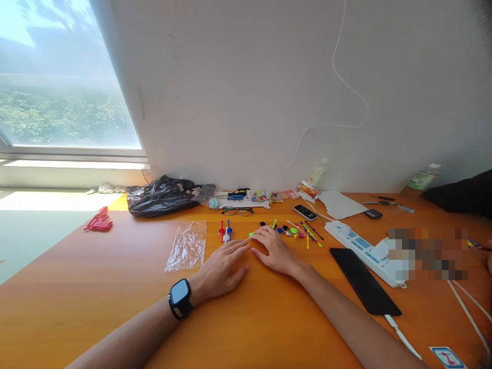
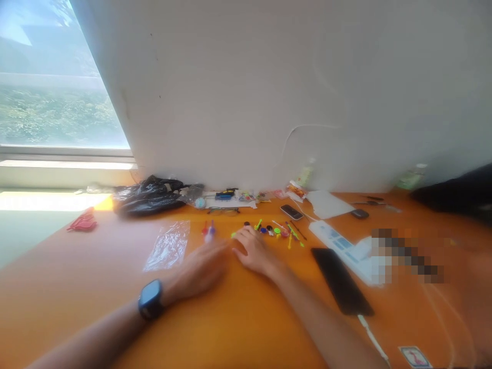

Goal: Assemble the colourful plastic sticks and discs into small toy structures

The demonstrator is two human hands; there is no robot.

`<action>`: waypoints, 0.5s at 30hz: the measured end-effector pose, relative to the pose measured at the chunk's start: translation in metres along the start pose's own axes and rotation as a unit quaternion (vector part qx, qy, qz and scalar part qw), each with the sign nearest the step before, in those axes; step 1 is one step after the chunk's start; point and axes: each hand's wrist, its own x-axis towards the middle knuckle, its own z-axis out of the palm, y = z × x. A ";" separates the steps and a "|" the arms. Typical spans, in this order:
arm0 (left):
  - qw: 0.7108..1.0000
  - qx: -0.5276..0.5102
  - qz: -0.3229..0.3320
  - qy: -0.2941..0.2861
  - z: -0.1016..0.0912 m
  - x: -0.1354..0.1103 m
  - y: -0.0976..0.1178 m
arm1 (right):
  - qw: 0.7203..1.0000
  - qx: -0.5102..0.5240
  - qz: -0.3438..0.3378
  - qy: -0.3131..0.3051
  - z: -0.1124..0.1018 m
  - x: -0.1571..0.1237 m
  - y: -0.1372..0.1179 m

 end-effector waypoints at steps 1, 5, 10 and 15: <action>1.000 -0.015 0.006 0.000 -0.001 0.000 0.002 | 1.000 0.011 -0.009 -0.006 -0.002 -0.001 -0.005; 0.999 -0.038 0.000 0.006 -0.001 0.001 0.002 | 0.997 0.048 -0.045 -0.040 -0.006 -0.006 -0.025; 0.998 -0.024 -0.047 -0.022 0.005 0.000 -0.005 | 0.994 0.090 -0.040 -0.057 -0.001 -0.009 -0.038; 0.999 -0.001 -0.042 -0.023 0.009 -0.002 -0.010 | 0.998 0.001 0.047 0.029 -0.002 -0.007 -0.016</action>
